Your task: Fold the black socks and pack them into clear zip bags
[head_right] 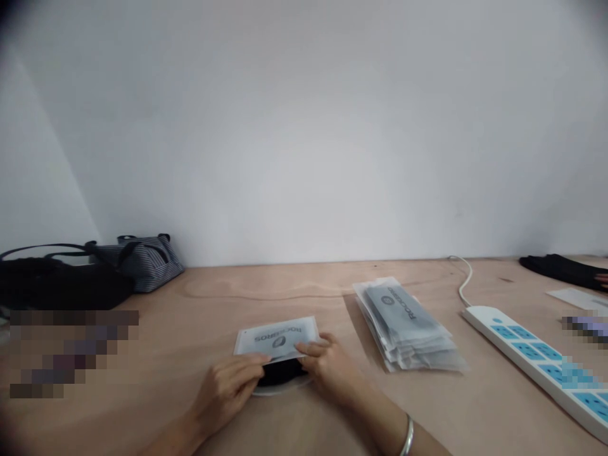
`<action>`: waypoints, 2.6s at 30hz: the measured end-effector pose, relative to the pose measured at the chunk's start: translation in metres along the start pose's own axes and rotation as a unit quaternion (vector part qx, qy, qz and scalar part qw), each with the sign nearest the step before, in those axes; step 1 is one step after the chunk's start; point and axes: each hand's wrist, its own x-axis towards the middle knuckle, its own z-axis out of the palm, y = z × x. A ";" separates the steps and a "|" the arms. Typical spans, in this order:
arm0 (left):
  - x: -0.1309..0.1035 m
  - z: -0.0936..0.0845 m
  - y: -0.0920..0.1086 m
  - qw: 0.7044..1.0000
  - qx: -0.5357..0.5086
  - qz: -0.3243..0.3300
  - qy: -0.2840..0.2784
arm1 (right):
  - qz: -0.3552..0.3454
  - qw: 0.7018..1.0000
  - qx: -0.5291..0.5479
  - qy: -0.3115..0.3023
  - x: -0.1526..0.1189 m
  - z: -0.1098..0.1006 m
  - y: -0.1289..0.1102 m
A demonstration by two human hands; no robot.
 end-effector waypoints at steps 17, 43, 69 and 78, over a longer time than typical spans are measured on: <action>-0.017 -0.029 -0.008 0.997 -0.036 -0.032 -0.063 | 0.060 0.997 0.019 0.043 0.009 -0.011 -0.028; -0.034 -0.025 -0.026 0.999 -0.004 0.032 -0.001 | -0.045 0.987 -0.136 0.073 -0.014 0.009 -0.031; 0.009 0.021 -0.010 0.969 -0.025 -0.108 -0.221 | -0.004 0.965 0.161 -0.205 0.023 -0.014 -0.002; 0.004 0.019 -0.029 0.959 -0.157 -0.237 -0.020 | 0.027 0.982 0.099 -0.159 0.020 -0.006 -0.013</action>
